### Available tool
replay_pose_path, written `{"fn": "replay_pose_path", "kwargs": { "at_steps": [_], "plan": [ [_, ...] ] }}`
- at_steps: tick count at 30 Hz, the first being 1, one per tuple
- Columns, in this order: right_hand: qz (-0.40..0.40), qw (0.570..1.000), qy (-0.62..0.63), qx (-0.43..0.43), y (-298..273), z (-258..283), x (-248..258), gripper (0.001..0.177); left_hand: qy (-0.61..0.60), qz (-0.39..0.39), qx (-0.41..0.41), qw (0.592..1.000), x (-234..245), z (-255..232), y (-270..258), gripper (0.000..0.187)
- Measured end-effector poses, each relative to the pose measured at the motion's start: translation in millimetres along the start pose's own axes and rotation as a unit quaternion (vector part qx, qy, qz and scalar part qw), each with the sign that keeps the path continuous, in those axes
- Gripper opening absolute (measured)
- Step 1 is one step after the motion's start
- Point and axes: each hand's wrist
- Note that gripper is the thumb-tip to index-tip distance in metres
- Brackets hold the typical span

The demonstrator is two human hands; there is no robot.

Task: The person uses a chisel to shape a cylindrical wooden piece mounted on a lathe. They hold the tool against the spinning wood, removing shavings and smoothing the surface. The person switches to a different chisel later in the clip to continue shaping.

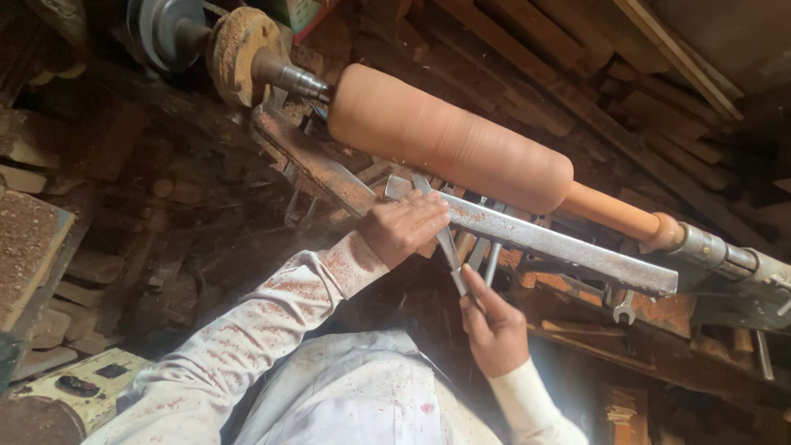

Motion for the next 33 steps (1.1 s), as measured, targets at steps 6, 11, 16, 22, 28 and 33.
{"fn": "replay_pose_path", "kwargs": {
  "at_steps": [6,11,16,22,28,33],
  "plan": [
    [0.032,0.995,-0.067,0.071,34.9,4.0,11.7,0.05,0.028,-0.016,0.023,0.999,3.2,2.3,1.1,0.024],
    [0.027,0.999,0.008,0.029,18.4,14.1,3.0,0.049,-0.006,0.016,0.005,1.0,11.2,3.8,5.3,0.022],
    [-0.158,0.983,0.09,-0.023,-60.5,-4.4,-59.0,0.051,-0.135,0.013,-0.09,0.987,0.2,9.7,14.2,0.026],
    [-0.162,0.983,0.069,-0.043,-59.6,2.0,-70.3,0.05,-0.15,0.025,-0.088,0.984,0.9,19.7,14.3,0.024],
    [-0.121,0.989,0.062,-0.063,-50.9,11.6,-53.6,0.051,-0.114,0.011,-0.076,0.991,2.8,17.4,10.4,0.023],
    [-0.09,0.994,0.042,-0.045,-38.7,0.9,-33.2,0.052,-0.108,0.014,-0.045,0.993,6.2,11.6,10.6,0.028]
  ]
}}
Point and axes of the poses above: each hand's wrist, its own y-axis towards the middle knuckle, its own x-axis out of the back of the hand, z = x × y, and after that the axes turned 9 degrees about -z, right-handed
